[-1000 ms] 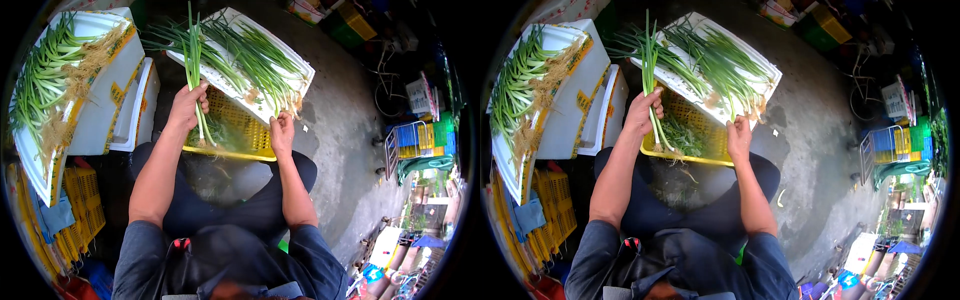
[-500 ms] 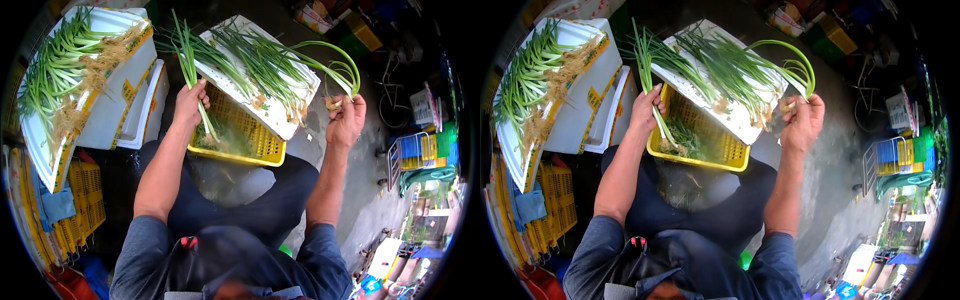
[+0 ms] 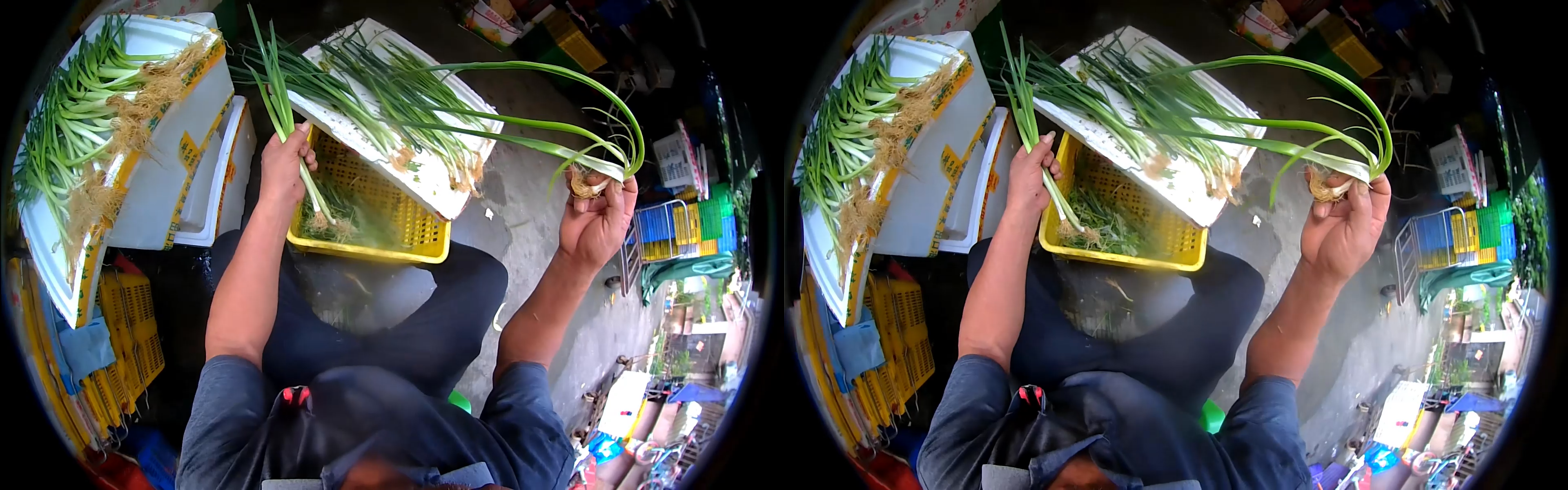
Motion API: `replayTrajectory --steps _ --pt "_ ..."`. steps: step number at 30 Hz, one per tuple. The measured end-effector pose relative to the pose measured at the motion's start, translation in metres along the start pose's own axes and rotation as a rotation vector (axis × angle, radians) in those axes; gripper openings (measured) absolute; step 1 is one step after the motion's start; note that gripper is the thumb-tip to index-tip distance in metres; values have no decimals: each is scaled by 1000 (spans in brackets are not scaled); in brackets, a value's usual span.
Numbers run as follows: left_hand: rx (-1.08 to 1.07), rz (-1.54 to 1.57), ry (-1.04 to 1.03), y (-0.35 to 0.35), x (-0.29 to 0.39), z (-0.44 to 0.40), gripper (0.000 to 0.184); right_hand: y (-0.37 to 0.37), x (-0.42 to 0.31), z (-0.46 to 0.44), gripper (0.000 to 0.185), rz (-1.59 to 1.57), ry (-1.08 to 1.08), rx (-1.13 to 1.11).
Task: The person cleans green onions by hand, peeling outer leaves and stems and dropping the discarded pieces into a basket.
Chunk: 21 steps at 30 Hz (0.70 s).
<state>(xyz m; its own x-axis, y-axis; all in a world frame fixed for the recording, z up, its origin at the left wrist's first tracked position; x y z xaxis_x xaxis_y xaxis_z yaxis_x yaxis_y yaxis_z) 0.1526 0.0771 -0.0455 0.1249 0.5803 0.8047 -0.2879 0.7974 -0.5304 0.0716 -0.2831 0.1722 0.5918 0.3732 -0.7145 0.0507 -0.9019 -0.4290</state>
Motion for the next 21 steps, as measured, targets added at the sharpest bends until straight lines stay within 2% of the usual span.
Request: replayTrajectory --steps 5,9,10,11,13,14,16,18,20,21 --pt "43 -7 -60 2 4 -1 20 -17 20 31 23 6 -54 -31" --pt "80 -16 -120 10 6 -4 19 0 116 79 18 17 -360 32" --pt "97 -28 -134 13 8 -4 19 0 149 95 14 133 -502 52" --pt "113 -43 -141 14 9 -4 19 -1 175 109 11 306 -655 -24" --pt "118 -51 -139 17 11 -3 18 35 254 151 11 341 -841 -118" --pt "119 -55 -138 18 11 -2 18 54 290 171 10 537 -860 -248" --pt "120 -32 -132 18 12 -1 17 97 344 205 14 1049 -763 -517" --pt "124 -11 -130 21 14 -2 17 110 353 211 22 1473 -734 -789" --pt "124 -30 -144 23 17 -3 18 168 396 230 34 1545 -989 -1102" --pt "128 -34 -144 24 18 -2 18 146 372 218 42 1655 -1155 -1076"
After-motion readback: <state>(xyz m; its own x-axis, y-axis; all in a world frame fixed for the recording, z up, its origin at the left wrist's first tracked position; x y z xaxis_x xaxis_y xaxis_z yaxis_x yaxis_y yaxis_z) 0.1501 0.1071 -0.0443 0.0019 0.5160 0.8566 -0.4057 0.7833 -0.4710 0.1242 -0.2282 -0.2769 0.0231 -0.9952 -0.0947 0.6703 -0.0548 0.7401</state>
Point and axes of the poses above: each hand's wrist, its own z-axis away from the middle knuckle, its own y-axis out of the back of the hand, x = y × z, the point moved 1 cm from there along -z, towards the middle knuckle, and after that the axes turned 8 degrees about -z, right-handed, at the moved point
